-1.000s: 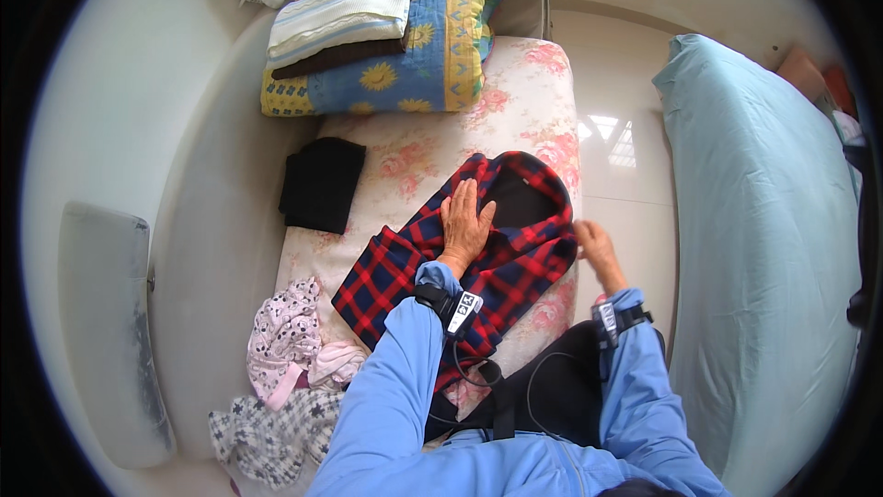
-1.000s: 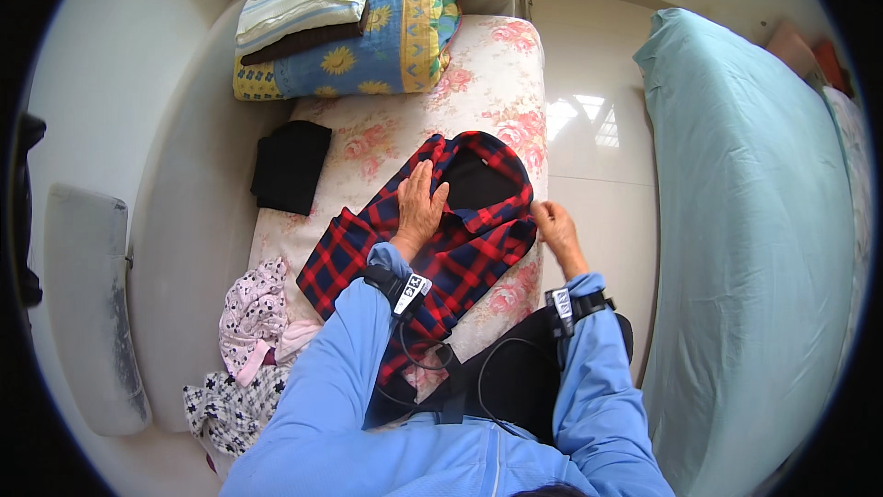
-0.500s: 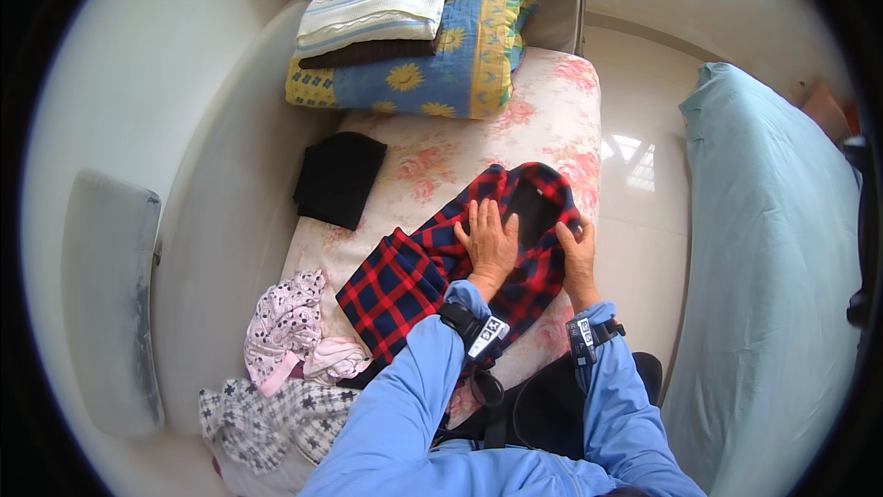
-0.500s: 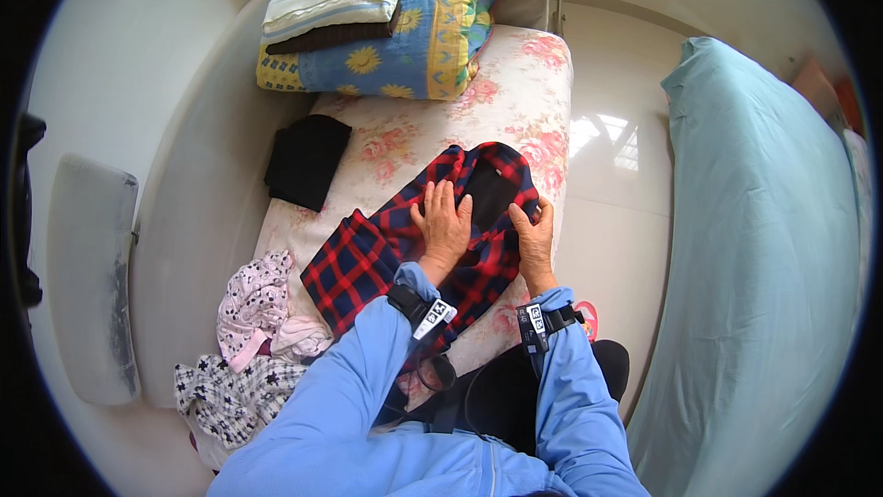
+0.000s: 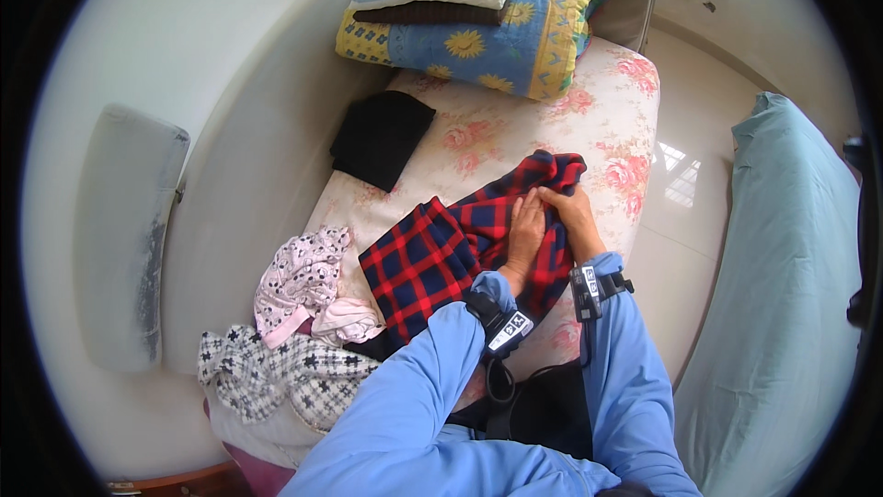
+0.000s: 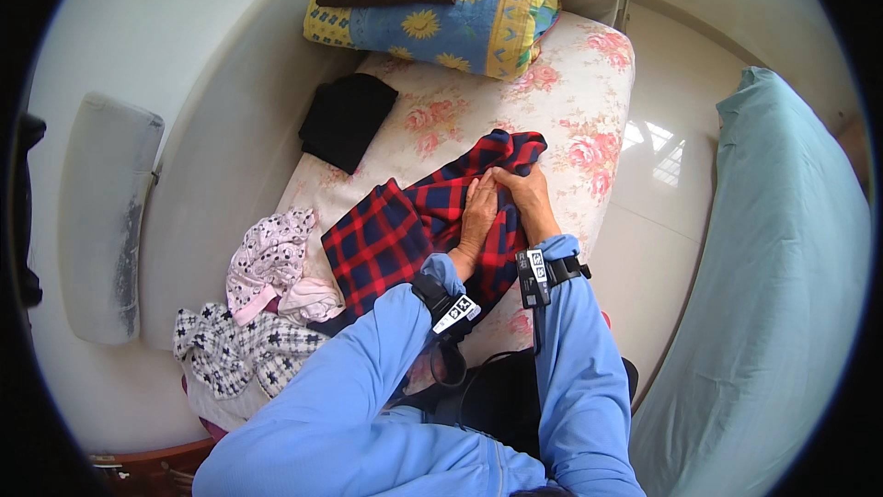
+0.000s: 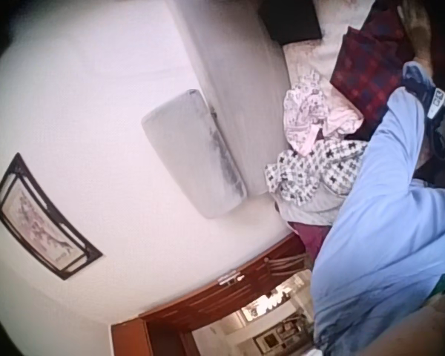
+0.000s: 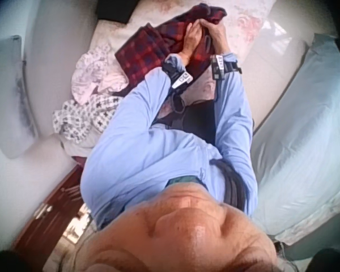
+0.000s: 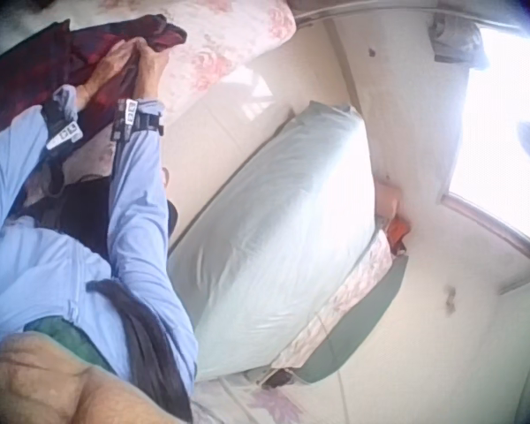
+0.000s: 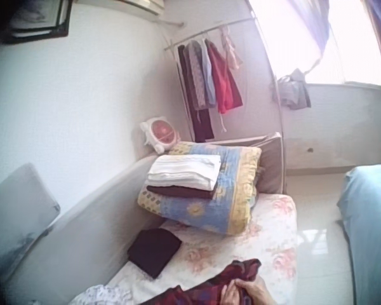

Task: The person folds a red and black plaid shirt and a black garment on a bed. They smooth and align each item, fold sleeves and sides, then stack the folded pieces on a pile of bedding.

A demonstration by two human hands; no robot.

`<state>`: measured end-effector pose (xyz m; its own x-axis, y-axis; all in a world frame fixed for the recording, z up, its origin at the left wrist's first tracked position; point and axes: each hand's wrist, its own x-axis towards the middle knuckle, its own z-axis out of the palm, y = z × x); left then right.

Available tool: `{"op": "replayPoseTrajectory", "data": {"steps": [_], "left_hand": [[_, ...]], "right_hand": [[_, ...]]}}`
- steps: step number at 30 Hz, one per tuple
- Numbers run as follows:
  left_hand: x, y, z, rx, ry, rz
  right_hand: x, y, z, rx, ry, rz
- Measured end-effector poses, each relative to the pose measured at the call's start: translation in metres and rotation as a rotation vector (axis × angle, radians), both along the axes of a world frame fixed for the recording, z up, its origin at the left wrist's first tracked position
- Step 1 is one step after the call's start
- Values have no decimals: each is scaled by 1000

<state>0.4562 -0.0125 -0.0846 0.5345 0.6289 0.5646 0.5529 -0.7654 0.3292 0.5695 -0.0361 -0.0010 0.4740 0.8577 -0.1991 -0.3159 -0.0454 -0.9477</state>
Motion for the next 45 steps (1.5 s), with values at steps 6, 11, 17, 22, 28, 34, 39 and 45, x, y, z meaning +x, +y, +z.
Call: {"op": "replayPoseTrajectory", "data": {"steps": [6,11,17,22,28,34,39,45], "left_hand": [[-29,-23,61,-358,-298,-242],[-116,-42,130,-287,-265,355],[-154,-49,130,-463,311,533],[-135,-45,115,-616,340,559],[-145,-40,106,-733,279,451],[-149,-42,105,-736,364,474],[-137,-37,100,-730,292,609],[-155,-40,91,-533,13,577]], "right_hand": [[-8,-2,-4,-57,126,-103],[-21,-19,0,38,166,-217],[-39,-29,7,171,140,-248],[-45,-35,5,188,139,-270],[-44,-35,-1,177,129,-311],[-46,-33,-2,207,168,-326],[-54,-34,4,202,154,-327],[-75,-40,28,259,178,-338]]}}
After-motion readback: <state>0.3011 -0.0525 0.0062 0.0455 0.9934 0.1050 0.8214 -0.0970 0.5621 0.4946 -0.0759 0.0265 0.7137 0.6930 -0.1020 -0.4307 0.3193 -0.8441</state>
